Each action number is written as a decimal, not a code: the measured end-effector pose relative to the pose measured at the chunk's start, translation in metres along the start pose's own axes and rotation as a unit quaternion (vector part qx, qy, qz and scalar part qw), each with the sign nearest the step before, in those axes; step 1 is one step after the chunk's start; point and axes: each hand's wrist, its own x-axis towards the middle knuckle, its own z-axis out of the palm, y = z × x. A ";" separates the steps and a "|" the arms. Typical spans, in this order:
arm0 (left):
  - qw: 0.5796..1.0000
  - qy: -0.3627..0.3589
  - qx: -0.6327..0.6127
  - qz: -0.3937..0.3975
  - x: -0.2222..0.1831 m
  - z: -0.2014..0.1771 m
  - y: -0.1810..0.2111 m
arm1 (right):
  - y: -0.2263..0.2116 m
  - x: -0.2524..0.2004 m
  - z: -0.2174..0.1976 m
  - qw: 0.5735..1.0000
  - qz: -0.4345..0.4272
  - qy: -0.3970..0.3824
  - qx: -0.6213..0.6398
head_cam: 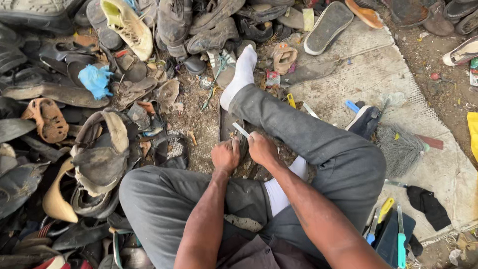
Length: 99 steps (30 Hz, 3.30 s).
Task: The person uses a knife and adhesive to repair several worn shoes by cutting material, applying glue, and pressing parts together while sitting among piles of footwear.
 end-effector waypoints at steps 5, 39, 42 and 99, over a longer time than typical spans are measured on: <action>0.999 -0.030 0.019 -0.005 0.001 -0.011 0.012 | -0.023 0.004 -0.006 0.993 0.030 -0.074 -0.092; 0.963 -0.122 0.109 0.215 -0.002 0.015 0.029 | 0.063 -0.089 0.001 0.987 0.107 0.068 0.095; 0.986 -0.085 0.010 0.142 0.002 -0.001 0.030 | 0.048 -0.078 0.004 0.983 0.069 0.049 0.166; 0.746 -0.117 -0.633 -0.169 0.009 0.004 0.078 | 0.004 -0.085 0.023 0.967 0.129 0.112 0.191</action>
